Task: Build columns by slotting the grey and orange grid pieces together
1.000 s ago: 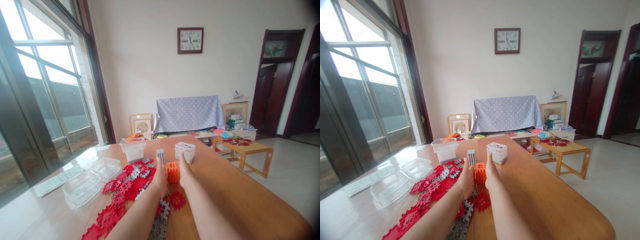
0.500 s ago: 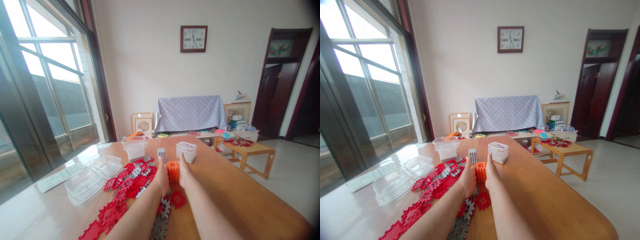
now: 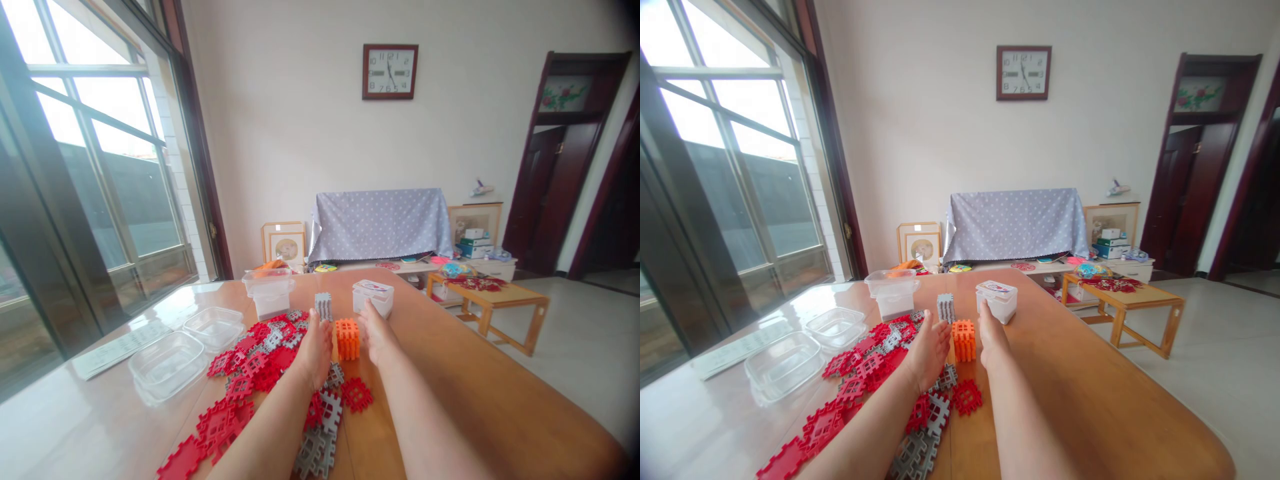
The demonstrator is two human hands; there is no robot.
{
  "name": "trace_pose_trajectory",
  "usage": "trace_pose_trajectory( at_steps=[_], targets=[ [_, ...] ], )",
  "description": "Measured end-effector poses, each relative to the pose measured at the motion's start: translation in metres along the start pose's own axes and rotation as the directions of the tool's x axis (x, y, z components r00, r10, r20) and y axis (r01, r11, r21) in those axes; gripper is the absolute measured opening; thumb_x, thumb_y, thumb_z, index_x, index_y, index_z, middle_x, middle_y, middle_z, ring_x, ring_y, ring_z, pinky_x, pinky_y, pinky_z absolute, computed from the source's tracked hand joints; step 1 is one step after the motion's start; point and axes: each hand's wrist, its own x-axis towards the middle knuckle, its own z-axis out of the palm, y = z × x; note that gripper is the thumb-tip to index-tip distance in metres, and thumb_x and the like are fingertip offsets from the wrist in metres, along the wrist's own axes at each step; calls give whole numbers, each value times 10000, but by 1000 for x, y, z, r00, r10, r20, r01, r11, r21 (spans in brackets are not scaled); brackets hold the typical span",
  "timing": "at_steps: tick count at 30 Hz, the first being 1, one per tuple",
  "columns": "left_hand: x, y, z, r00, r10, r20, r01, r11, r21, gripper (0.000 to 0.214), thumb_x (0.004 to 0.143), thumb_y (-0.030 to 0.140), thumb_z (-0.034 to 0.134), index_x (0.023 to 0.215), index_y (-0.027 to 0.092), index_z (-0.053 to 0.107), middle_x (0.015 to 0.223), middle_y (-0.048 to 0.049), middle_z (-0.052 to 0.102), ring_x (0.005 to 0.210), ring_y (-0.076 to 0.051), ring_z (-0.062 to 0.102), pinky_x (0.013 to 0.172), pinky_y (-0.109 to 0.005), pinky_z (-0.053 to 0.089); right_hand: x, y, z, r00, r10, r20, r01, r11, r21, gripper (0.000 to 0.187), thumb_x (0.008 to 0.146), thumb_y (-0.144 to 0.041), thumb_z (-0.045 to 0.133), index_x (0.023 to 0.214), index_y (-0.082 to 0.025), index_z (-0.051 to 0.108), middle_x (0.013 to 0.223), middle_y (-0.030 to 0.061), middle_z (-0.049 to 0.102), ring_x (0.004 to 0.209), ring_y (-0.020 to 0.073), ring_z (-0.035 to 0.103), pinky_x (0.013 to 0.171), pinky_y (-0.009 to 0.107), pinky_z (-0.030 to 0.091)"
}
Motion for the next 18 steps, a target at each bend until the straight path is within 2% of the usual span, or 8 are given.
trace_pose_trajectory(
  at_steps=[3,6,9,12,15,18],
  targets=[
    [0,-2,-6,998,56,-5,-56,998,-8,887,937,726,321,1603,146,246,1682,-126,215,1562,-211,154,1269,-316,121,-4,-11,-5,991,106,-77,-103,994,40,798,850,-705,486,1491,-231,488,1478,124,568,1407,319,473,1142,501,379],
    [2,-2,-11,996,91,-17,-91,996,-5,791,969,637,356,1587,149,286,1669,-122,262,1553,-212,200,1266,-330,150,-14,-30,-13,992,108,-64,-103,991,83,731,826,-527,607,1505,-295,471,1510,68,541,1424,309,452,1169,507,350],
    [4,2,-15,993,111,-29,-112,994,-20,691,972,547,407,1538,154,370,1647,-119,319,1537,-217,257,1261,-350,175,-26,-51,-21,998,48,42,-53,990,134,741,792,-358,670,1505,-315,471,1511,72,540,1449,289,422,1206,493,292],
    [5,5,-18,993,114,-45,-116,992,-58,579,949,455,458,1449,163,467,1602,-131,403,1498,-219,347,1243,-354,223,-33,-62,-26,987,-9,161,-1,998,60,783,762,-280,699,1507,-316,460,1556,74,485,1500,269,341,1225,490,248],
    [5,6,-20,991,118,-70,-123,990,-70,475,901,390,523,1328,185,551,1516,-133,516,1449,-230,424,1210,-358,279,-35,-61,-28,968,-19,250,28,999,-32,794,746,-245,722,1496,-314,471,1595,77,430,1518,268,306,1238,503,203],
    [7,2,-22,986,144,-82,-148,988,-43,392,841,352,599,1203,202,606,1374,-117,631,1384,-247,492,1168,-363,328,-33,-50,-28,949,-5,316,40,994,-104,809,736,-213,725,1501,-296,472,1601,82,418,1515,276,310,1238,485,217]
  ],
)
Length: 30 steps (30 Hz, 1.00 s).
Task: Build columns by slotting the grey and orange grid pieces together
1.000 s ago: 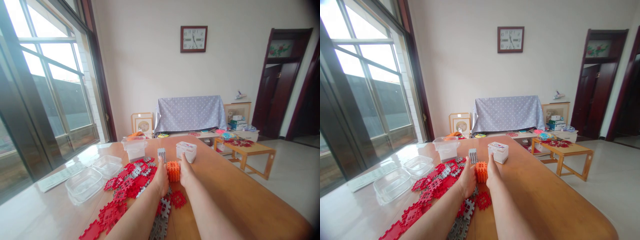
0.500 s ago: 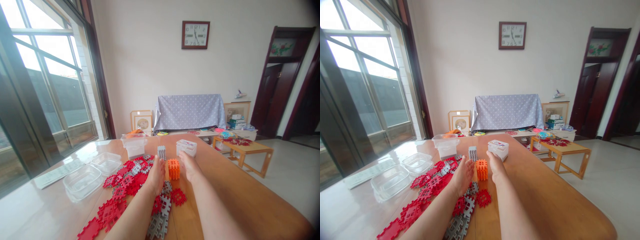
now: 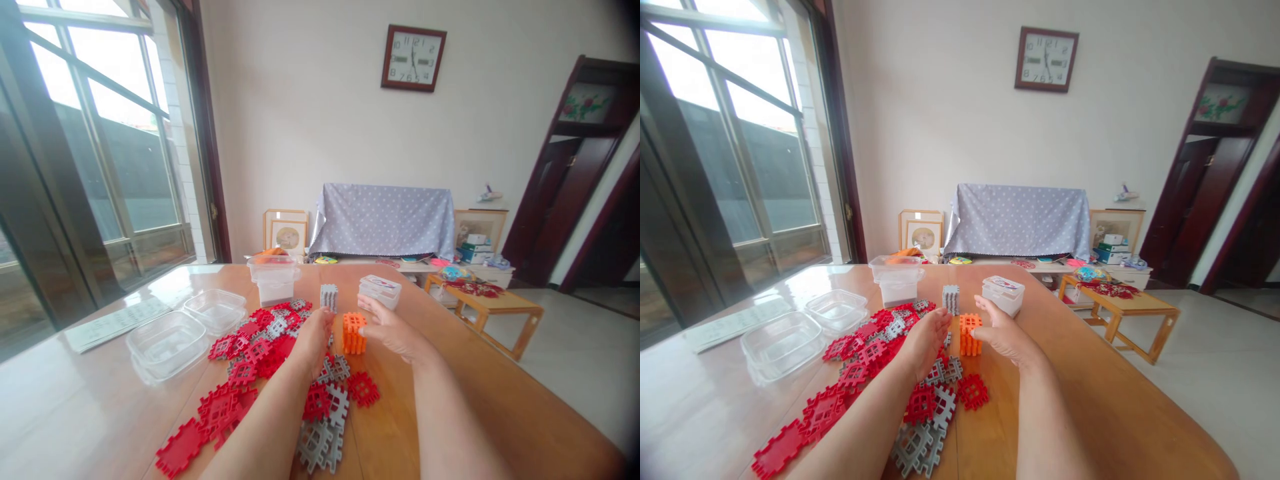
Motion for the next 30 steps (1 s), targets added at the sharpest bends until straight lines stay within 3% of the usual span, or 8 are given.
trace_pose_trajectory(
  at_steps=[8,16,23,30],
  targets=[
    [7,-13,-6,999,39,0,-39,993,110,372,799,414,640,1117,222,650,1189,-79,699,1218,-255,594,1029,-358,418,6,13,5,995,68,67,-66,997,-27,817,697,-170,725,1478,-264,504,1565,83,469,1425,300,450,1198,458,327],
    [11,-19,-8,998,53,22,-56,989,140,364,792,424,634,1093,220,658,1104,-69,701,1125,-247,603,978,-358,420,9,11,4,998,57,23,-57,998,-6,682,725,-186,719,1391,-246,584,1477,104,563,1400,294,479,1174,475,357],
    [12,-21,-11,999,48,21,-50,987,154,421,809,498,637,1128,224,659,1106,-76,701,1110,-260,606,994,-376,418,11,12,6,998,49,27,-50,999,15,591,727,-219,742,1309,-240,645,1410,75,628,1261,304,595,1130,480,416],
    [7,-14,-6,999,34,3,-34,987,160,385,841,505,623,1093,219,672,1207,-96,678,1198,-265,582,1045,-384,391,16,16,3,998,19,-58,-18,1000,24,558,756,-256,735,1301,-216,621,1371,89,649,1281,297,583,1135,467,409]
  ],
)
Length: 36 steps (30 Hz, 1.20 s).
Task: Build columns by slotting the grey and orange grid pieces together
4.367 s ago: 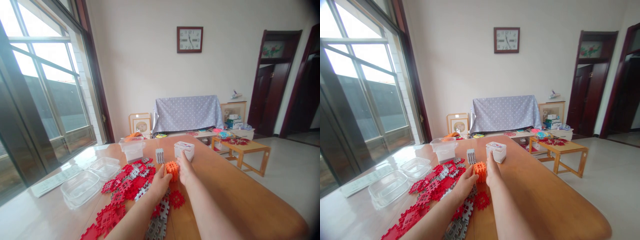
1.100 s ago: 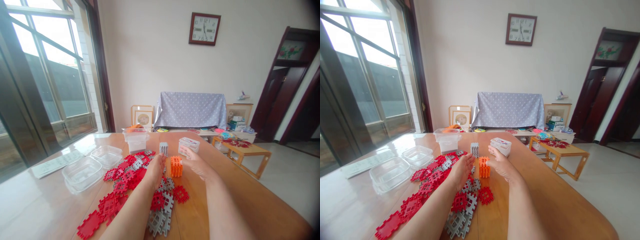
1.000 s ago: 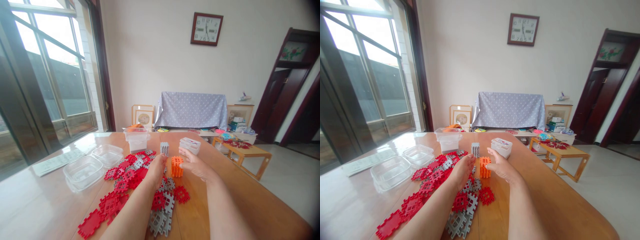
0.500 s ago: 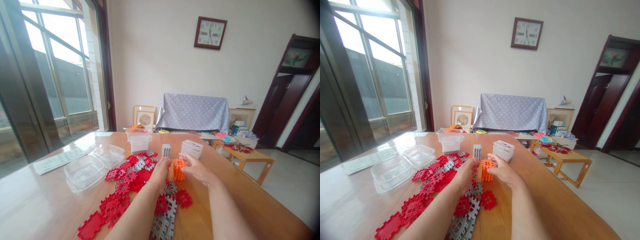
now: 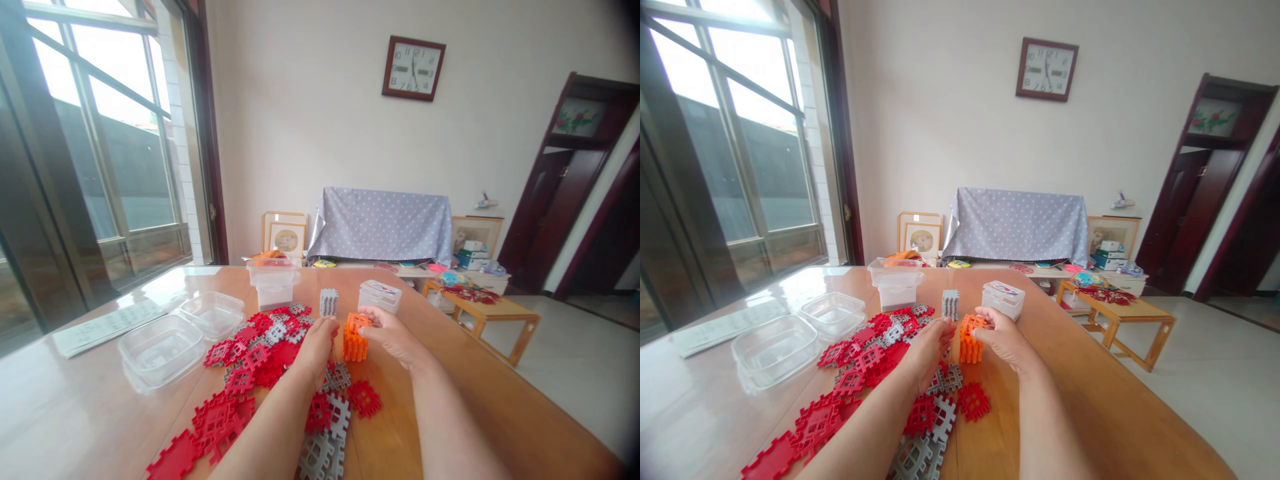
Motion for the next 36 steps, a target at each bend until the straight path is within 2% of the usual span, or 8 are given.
trace_pose_trajectory(
  at_steps=[3,9,17,23,29,33,36],
  targets=[
    [-2,1,1,1000,-10,13,10,1000,-8,372,848,501,626,1090,222,670,1243,-97,668,1223,-263,579,1067,-387,381,-1,-1,1,1000,7,-5,-7,1000,-10,585,754,-255,733,1322,-214,602,1385,98,635,1278,295,584,1126,464,417],
    [-1,1,0,1000,-23,10,23,1000,-12,366,845,507,636,1062,214,670,1236,-109,674,1222,-270,585,1064,-392,388,-6,-4,4,997,25,71,-20,997,-74,680,712,-211,746,1371,-233,580,1447,92,583,1306,294,557,1121,441,422],
    [0,0,-1,1000,-15,7,15,1000,-9,426,823,539,656,1074,195,668,1227,-118,677,1191,-261,603,1059,-389,394,-3,-2,4,997,33,73,-25,994,-103,585,722,-198,702,1298,-199,598,1308,87,673,1122,264,654,1016,422,490],
    [-3,3,0,1000,-19,-6,19,1000,9,422,832,542,648,1068,192,668,1226,-118,674,1187,-255,602,1034,-377,403,1,3,2,1000,14,17,-12,994,-108,516,731,-221,711,1237,-201,616,1232,70,708,1103,253,659,1002,407,501],
    [-4,4,1,1000,-17,-8,17,1000,9,395,858,517,634,1070,186,672,1205,-117,670,1165,-243,609,1012,-368,418,-1,0,0,999,27,-21,-30,989,-145,555,732,-234,716,1274,-198,603,1296,88,674,1133,259,645,1006,408,502],
    [-4,7,0,997,52,-59,-53,999,-10,389,839,521,674,1032,183,666,1106,-100,682,1102,-227,627,961,-346,452,-4,-9,0,998,-51,-44,44,988,-147,537,773,-270,696,1296,-209,592,1297,78,674,1176,260,635,1041,420,485],
    [-9,14,2,995,86,-49,-90,991,-99,453,812,576,705,1008,172,650,1010,-89,679,941,-202,666,849,-318,500,-8,-19,8,986,-157,-60,142,969,-204,539,776,-271,708,1302,-226,596,1339,71,651,1253,264,594,1123,442,419]
  ],
)
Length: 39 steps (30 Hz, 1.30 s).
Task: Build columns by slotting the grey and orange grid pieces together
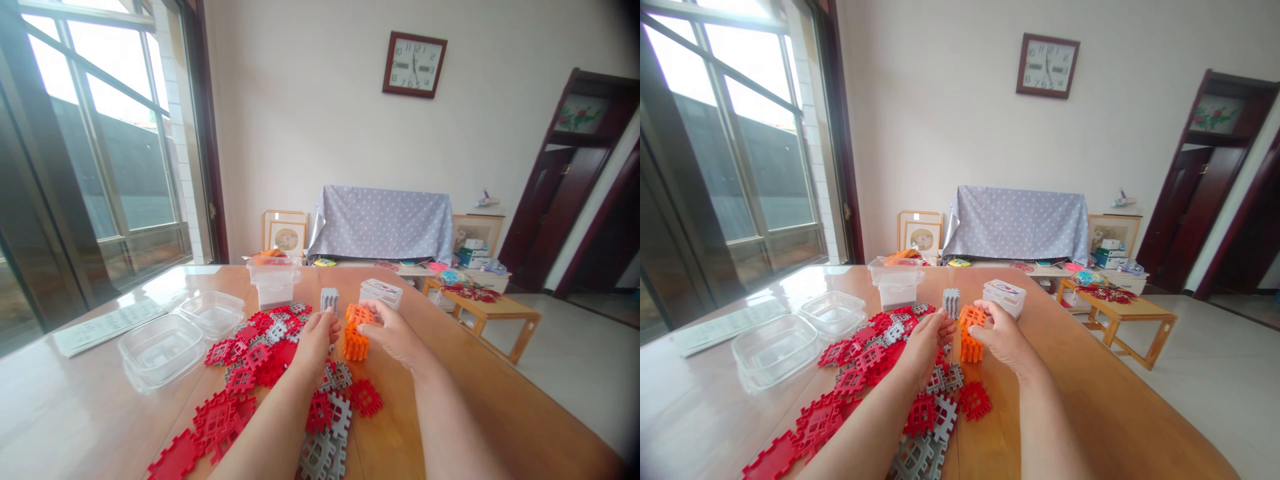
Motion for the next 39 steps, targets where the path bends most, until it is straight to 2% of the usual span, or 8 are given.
trace_pose_trajectory(
  at_steps=[3,6,10,15,20,24,31,39],
  targets=[
    [-8,7,4,987,-37,159,52,994,-92,450,811,558,722,1028,173,630,905,-56,666,745,-154,658,722,-287,515,-5,-12,13,996,-85,3,85,995,-61,559,770,-277,732,1312,-248,598,1347,68,640,1260,272,588,1130,457,418],
    [-13,10,6,962,-17,273,46,994,-101,320,797,375,763,1006,176,627,869,-32,665,684,-113,630,676,-246,510,-9,-19,21,990,-136,40,139,985,-98,630,767,-320,767,1366,-283,576,1386,67,613,1294,290,565,1133,474,420],
    [-10,11,2,993,-40,114,49,996,-73,212,768,254,724,923,173,604,803,-19,663,648,-113,641,614,-217,497,-11,-18,6,993,-105,54,110,987,-114,737,790,-382,769,1468,-321,486,1538,58,491,1421,307,449,1181,501,357],
    [0,15,-5,997,-66,-34,63,993,-97,177,757,236,688,880,174,577,752,-37,682,623,-155,682,573,-229,497,-6,5,-18,998,40,46,-33,990,-138,622,786,-359,757,1373,-257,577,1489,92,542,1414,313,456,1188,514,342],
    [1,14,-7,997,-73,-40,69,993,-93,183,763,228,677,909,173,581,789,-61,717,607,-151,680,575,-235,508,-5,23,-13,979,159,123,-136,975,-176,673,735,-375,803,1356,-230,591,1459,97,564,1381,309,485,1182,489,356],
    [1,12,-7,996,-81,-37,78,994,-81,205,754,232,682,928,174,591,829,-69,728,602,-152,681,566,-240,510,-4,27,-8,972,198,130,-171,967,-190,677,709,-378,820,1330,-209,610,1429,108,589,1335,311,530,1158,468,386],
    [5,9,-10,995,-89,-46,86,995,-56,216,740,243,701,911,178,587,734,-38,695,603,-160,687,552,-233,504,0,33,-6,989,130,74,-118,981,-151,534,735,-297,771,1250,-205,662,1347,108,651,1268,306,588,1118,500,421],
    [5,8,-11,996,-70,-46,69,997,-33,192,758,245,669,919,180,585,736,-37,696,606,-155,691,557,-229,510,-3,14,-9,993,115,6,-114,992,-47,504,749,-263,740,1243,-211,656,1302,117,674,1286,296,586,1126,501,416]
  ],
)
